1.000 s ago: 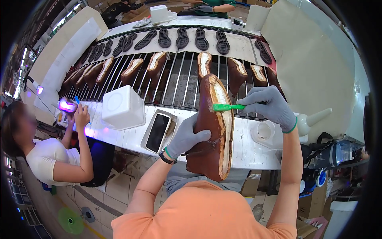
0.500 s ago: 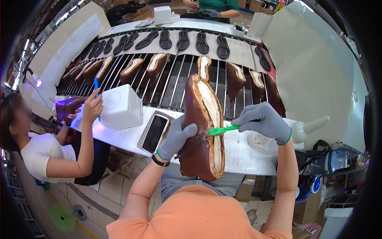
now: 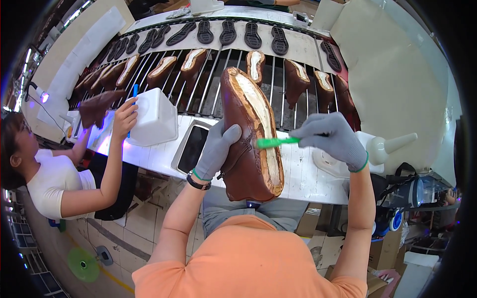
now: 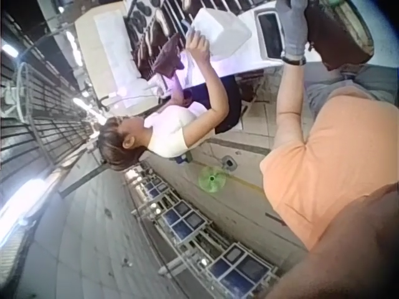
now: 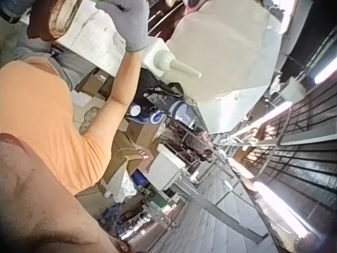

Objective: Applying glue with a brush to the edges of a shoe upper and placing it on a conveyor belt.

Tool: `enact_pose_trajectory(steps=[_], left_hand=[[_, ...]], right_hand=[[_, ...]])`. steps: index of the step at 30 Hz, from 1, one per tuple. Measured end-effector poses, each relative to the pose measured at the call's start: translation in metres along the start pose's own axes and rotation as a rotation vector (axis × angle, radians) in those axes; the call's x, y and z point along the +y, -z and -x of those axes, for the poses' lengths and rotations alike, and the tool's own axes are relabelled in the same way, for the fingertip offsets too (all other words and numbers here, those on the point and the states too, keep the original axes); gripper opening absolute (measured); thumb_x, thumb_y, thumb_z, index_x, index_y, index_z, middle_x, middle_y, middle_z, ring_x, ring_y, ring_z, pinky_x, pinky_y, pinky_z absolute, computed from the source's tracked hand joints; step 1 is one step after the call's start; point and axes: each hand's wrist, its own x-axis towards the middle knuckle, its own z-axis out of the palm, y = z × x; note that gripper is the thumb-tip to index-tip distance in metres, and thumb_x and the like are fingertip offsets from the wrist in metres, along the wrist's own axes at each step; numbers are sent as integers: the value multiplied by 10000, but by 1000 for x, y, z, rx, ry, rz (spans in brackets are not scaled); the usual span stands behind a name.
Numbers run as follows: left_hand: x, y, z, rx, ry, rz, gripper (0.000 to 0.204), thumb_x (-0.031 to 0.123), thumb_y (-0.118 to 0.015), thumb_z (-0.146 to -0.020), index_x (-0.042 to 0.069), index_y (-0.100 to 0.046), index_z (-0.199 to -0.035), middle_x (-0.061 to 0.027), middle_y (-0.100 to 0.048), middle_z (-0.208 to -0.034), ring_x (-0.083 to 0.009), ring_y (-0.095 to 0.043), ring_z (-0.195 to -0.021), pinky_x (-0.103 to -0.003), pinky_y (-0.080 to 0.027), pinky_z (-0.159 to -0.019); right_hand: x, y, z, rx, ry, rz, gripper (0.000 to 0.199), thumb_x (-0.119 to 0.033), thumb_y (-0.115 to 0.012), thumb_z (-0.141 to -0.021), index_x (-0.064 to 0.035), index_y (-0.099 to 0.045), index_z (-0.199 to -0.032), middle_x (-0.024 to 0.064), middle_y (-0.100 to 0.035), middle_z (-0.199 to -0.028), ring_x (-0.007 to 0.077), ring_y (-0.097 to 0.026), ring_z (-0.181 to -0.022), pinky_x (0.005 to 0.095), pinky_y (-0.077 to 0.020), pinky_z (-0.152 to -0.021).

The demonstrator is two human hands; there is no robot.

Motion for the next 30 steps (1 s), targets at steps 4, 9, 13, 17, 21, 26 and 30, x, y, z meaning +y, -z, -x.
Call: enact_pose_trajectory(steps=[4,9,13,17,21,26,30], left_hand=[[-5,8,-1,-5,41,9,599,422,-632,-926,-35,-516,-1296,-78,-621,-1175,-135,-583,-1039,-292,-469,-924],[-11,1,-5,9,89,51,530,378,-606,-948,-36,-529,-1270,-79,-629,-1155,-128,-591,-1010,-285,-478,-904],[-11,-4,-7,33,90,52,531,385,-607,-946,-35,-535,-1263,-79,-631,-1149,-125,-599,-997,-278,-486,-889],[-13,0,-8,45,134,68,544,401,-605,-946,-44,-542,-1252,-80,-642,-1118,-127,-621,-955,-276,-504,-857],[-18,3,-11,23,201,89,551,417,-593,-953,-44,-546,-1252,-82,-648,-1115,-134,-630,-953,-280,-513,-854],[-23,3,-12,-38,342,183,521,415,-531,-990,-14,-533,-1285,-105,-649,-1168,-165,-651,-1001,-310,-524,-908],[-36,1,-11,-116,515,320,534,442,-492,-1005,31,-501,-1345,-116,-633,-1244,-194,-653,-1062,-332,-517,-969]], right_hand=[[-10,3,21,-272,-13,-29,254,-9,-777,-727,-36,-769,-979,77,-698,-730,162,-681,-697,267,-515,-628],[-4,0,13,-58,-46,-10,236,11,-741,-761,-26,-765,-993,66,-681,-765,112,-599,-659,265,-466,-601],[2,1,5,71,-102,-7,259,10,-752,-743,-22,-761,-1000,67,-675,-759,113,-598,-681,256,-450,-623],[-8,2,18,-112,-81,-29,292,-2,-787,-706,-35,-769,-996,75,-680,-753,127,-613,-678,264,-457,-620],[-9,4,22,-182,-69,-57,287,-23,-813,-687,-36,-774,-971,89,-692,-764,156,-635,-683,278,-475,-627],[-7,9,14,-281,-72,-82,263,-20,-810,-686,-17,-772,-947,85,-695,-753,149,-636,-683,273,-484,-632],[-5,10,8,-335,-82,-117,271,-24,-810,-685,-16,-770,-952,77,-692,-736,134,-619,-656,266,-475,-607]])
